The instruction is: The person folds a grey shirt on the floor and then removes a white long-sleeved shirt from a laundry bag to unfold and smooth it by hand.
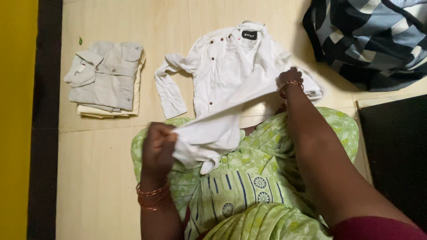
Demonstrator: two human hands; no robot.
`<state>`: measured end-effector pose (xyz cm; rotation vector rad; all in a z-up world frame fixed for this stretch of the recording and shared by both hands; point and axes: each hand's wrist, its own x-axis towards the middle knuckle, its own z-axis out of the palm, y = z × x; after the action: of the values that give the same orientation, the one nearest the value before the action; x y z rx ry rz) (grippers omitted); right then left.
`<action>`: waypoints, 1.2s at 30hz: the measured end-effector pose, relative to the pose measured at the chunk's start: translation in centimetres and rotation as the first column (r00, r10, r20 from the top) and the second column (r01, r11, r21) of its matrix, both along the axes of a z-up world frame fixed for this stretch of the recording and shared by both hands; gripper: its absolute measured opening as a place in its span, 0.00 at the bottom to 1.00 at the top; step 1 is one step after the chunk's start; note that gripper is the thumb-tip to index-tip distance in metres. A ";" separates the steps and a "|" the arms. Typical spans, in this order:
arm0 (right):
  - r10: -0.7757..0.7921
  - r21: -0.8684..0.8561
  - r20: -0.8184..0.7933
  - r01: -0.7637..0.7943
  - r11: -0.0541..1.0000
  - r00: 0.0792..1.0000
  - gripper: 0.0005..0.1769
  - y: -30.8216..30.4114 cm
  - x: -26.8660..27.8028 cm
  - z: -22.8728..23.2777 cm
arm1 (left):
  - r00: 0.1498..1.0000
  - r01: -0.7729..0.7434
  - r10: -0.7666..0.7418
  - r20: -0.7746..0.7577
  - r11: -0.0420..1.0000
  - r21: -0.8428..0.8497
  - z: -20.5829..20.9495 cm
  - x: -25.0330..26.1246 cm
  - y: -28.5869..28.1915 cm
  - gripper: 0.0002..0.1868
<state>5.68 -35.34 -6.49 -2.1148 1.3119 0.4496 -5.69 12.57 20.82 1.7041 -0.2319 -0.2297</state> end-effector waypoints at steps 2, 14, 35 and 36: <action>-0.086 -0.015 0.167 0.090 0.996 0.982 0.35 -0.3 0.1 -0.7 | 0.982 -0.175 0.182 0.050 0.976 -0.128 -0.5 0.0 0.9 0.10; 0.770 0.130 -0.109 -0.759 0.638 0.629 0.71 4.9 -0.1 -0.9 | 0.997 -0.069 0.042 0.070 0.891 0.449 -0.4 0.6 4.1 0.32; -0.297 0.515 0.666 -0.133 0.847 0.685 0.26 -3.7 -2.1 8.1 | 0.922 0.377 -0.335 -0.195 0.891 0.252 1.1 -1.2 2.9 0.16; -0.277 0.513 0.672 -0.162 0.843 0.687 0.26 -3.5 -3.4 9.3 | 0.871 0.491 -0.484 -0.084 0.862 0.126 1.6 -1.3 3.5 0.16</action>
<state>2.32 -38.87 2.78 -1.4877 0.6566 -0.0855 -6.99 16.02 22.46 1.7559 -0.6266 -0.6795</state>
